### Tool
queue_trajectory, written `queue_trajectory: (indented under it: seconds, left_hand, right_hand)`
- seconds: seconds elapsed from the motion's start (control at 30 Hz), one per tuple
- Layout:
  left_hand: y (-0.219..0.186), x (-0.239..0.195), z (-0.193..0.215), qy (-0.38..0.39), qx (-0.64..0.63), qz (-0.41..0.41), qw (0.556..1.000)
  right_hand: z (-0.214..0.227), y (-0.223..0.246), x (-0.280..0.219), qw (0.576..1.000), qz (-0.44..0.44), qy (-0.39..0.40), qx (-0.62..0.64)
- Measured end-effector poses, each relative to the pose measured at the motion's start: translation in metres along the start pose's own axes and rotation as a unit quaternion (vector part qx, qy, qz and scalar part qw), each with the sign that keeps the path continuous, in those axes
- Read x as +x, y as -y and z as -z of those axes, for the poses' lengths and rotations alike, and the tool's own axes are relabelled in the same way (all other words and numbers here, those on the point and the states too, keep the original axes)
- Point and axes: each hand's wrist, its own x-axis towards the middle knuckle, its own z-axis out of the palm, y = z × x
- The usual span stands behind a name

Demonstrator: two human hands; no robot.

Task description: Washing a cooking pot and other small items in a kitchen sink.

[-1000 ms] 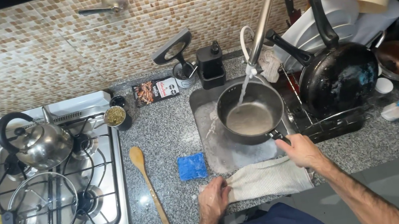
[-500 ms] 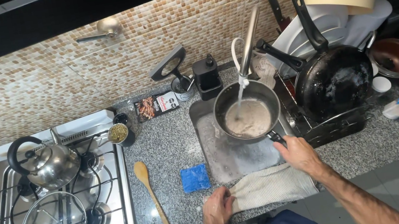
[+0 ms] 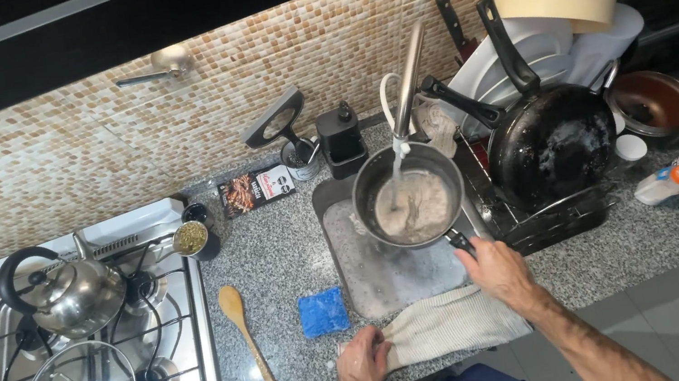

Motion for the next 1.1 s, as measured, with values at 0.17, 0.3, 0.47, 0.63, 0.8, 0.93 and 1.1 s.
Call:
queue_trajectory:
  seconds: [0.17, 0.3, 0.47, 0.63, 0.8, 0.93, 1.1]
  left_hand:
    - [-0.004, 0.002, 0.005, 0.028, -0.007, 0.025, 0.999]
    - [-0.007, -0.002, 0.003, -0.019, 0.003, -0.005, 1.0]
    - [-0.015, -0.003, 0.007, 0.006, -0.006, 0.034, 0.999]
    - [-0.012, -0.007, 0.003, 0.01, -0.001, 0.037, 0.999]
    - [-0.006, 0.0, -0.001, -0.006, 0.006, 0.02, 1.0]
    - [-0.012, 0.0, 0.005, -0.001, 0.002, 0.015, 1.0]
    - [-0.013, 0.0, 0.008, -0.003, -0.016, 0.001, 1.0]
  right_hand:
    - [0.041, 0.03, -0.04, 0.995, -0.02, 0.095, 0.024]
    - [0.03, 0.004, -0.03, 0.997, 0.007, 0.049, 0.059]
    - [0.033, 0.025, -0.035, 0.997, 0.001, 0.063, -0.039]
    - [0.042, 0.004, -0.032, 0.986, 0.051, 0.048, -0.151]
    - [0.043, 0.007, -0.01, 0.973, 0.128, -0.01, -0.193]
    - [0.043, 0.007, 0.0, 0.97, 0.134, -0.011, -0.201]
    - [0.044, 0.003, 0.005, 0.951, 0.168, -0.028, -0.26]
